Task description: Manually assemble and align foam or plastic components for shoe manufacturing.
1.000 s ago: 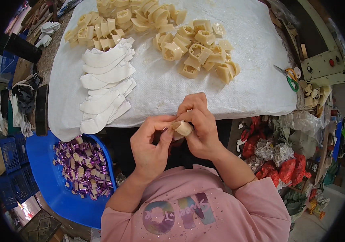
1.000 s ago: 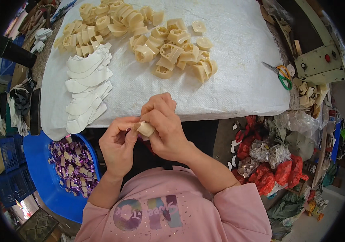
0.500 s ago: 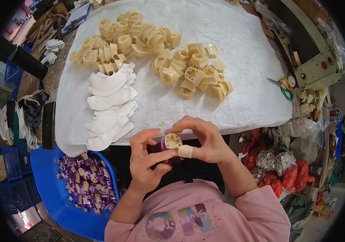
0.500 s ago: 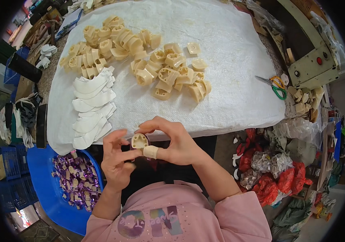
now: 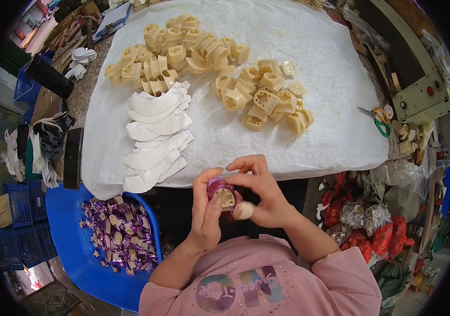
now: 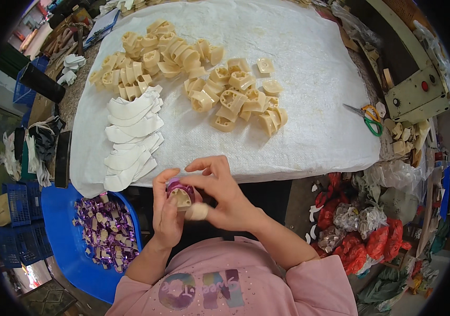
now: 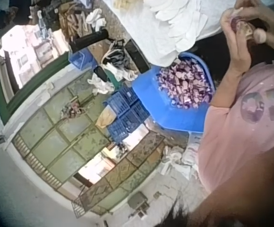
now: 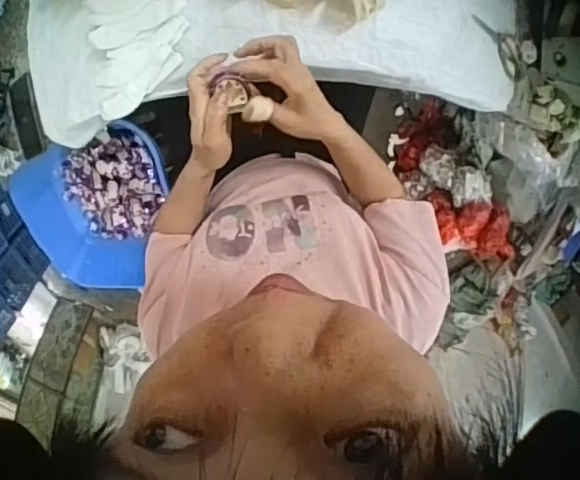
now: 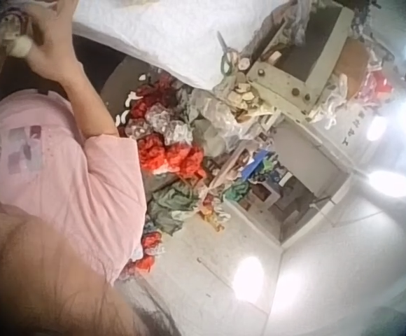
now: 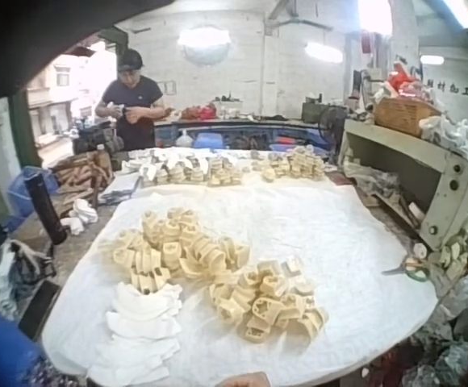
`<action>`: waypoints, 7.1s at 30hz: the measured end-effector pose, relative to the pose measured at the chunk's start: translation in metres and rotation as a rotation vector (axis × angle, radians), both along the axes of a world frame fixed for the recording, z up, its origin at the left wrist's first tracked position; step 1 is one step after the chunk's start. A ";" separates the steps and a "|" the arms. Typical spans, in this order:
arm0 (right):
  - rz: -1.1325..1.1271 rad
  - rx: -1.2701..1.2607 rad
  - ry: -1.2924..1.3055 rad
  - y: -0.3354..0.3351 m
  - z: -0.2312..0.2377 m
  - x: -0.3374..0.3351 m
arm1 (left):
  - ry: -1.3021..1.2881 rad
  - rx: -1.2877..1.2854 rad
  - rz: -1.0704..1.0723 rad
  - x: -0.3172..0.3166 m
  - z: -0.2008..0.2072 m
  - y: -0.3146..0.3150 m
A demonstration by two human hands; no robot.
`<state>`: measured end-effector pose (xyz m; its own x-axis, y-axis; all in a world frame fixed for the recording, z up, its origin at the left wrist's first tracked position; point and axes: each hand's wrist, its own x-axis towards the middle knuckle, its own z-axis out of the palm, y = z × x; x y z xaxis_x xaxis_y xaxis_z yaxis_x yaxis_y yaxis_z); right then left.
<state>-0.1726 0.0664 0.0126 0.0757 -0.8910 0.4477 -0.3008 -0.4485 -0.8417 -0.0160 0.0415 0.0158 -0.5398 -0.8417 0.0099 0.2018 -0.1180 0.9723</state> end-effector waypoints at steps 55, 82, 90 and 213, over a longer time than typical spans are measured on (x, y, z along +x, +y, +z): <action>0.263 0.605 -0.594 -0.014 -0.014 -0.021 | -0.417 -0.689 0.069 0.003 0.007 -0.016; 0.073 0.527 -0.768 0.008 -0.023 0.010 | -0.493 -0.920 0.420 -0.020 -0.012 -0.007; -0.089 0.332 -0.405 0.001 -0.021 0.011 | -0.347 -0.390 0.263 -0.017 -0.010 -0.009; -0.465 -0.121 0.574 -0.041 0.014 -0.043 | -0.233 -0.164 0.203 0.021 -0.008 -0.026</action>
